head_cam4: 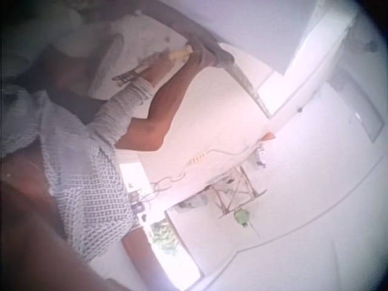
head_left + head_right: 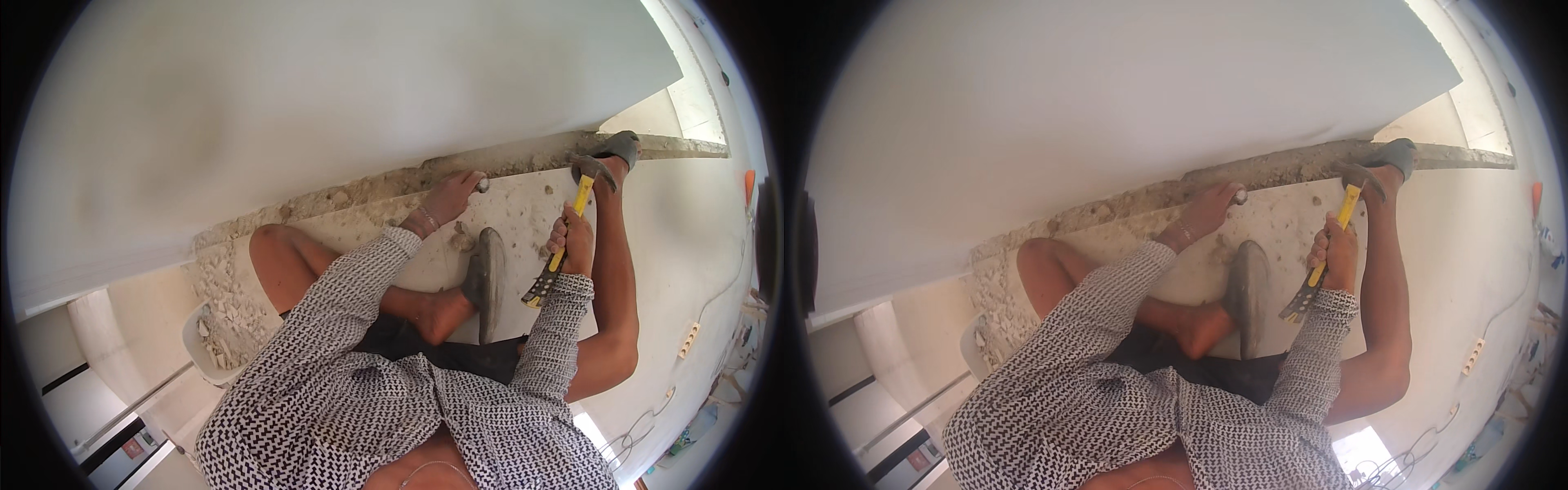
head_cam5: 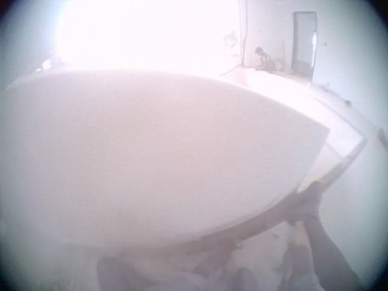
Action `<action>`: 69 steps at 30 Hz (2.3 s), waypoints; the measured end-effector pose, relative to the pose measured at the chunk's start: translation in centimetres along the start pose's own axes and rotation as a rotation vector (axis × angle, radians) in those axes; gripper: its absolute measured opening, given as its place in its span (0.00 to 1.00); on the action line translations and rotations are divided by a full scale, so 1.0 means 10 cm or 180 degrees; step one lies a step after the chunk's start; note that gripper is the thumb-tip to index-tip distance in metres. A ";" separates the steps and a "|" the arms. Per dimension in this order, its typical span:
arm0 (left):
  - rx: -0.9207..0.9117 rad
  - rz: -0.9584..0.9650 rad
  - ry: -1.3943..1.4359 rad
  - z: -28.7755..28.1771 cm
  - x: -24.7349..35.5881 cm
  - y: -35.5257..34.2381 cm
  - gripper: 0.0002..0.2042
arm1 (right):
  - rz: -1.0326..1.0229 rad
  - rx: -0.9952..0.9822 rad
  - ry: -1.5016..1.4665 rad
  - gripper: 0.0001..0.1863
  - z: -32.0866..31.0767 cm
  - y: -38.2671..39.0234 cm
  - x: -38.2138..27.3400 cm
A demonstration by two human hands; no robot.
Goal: The person sits on the floor and uses a hammer and chisel to chip away at the base of a white wall. They repeatedly strike the chisel to break off pieces of the wall material, creating a pile of debris on the floor.
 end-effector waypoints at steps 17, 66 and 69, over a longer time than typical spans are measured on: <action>0.0365 -0.0663 0.1029 -0.67 -0.55 0.28 0.06 | 0.0167 0.0097 0.0190 0.13 0.07 0.05 -0.05; 0.0545 -0.0599 0.0366 -0.46 -0.44 0.06 0.09 | 0.0138 0.0002 -0.0422 0.13 0.00 0.03 -0.04; 0.1121 -0.0402 0.1090 -0.52 -0.08 -0.10 0.09 | 0.0117 0.0001 -0.0492 0.13 0.03 0.02 -0.04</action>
Point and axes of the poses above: each hand's wrist, its own y-axis away from the middle knuckle, its own z-axis out of the palm, x = y × z, the point moved 8 cm from there along -y, towards the middle knuckle, and after that the axes turned 1 degree about -x, right-handed, at the moved point
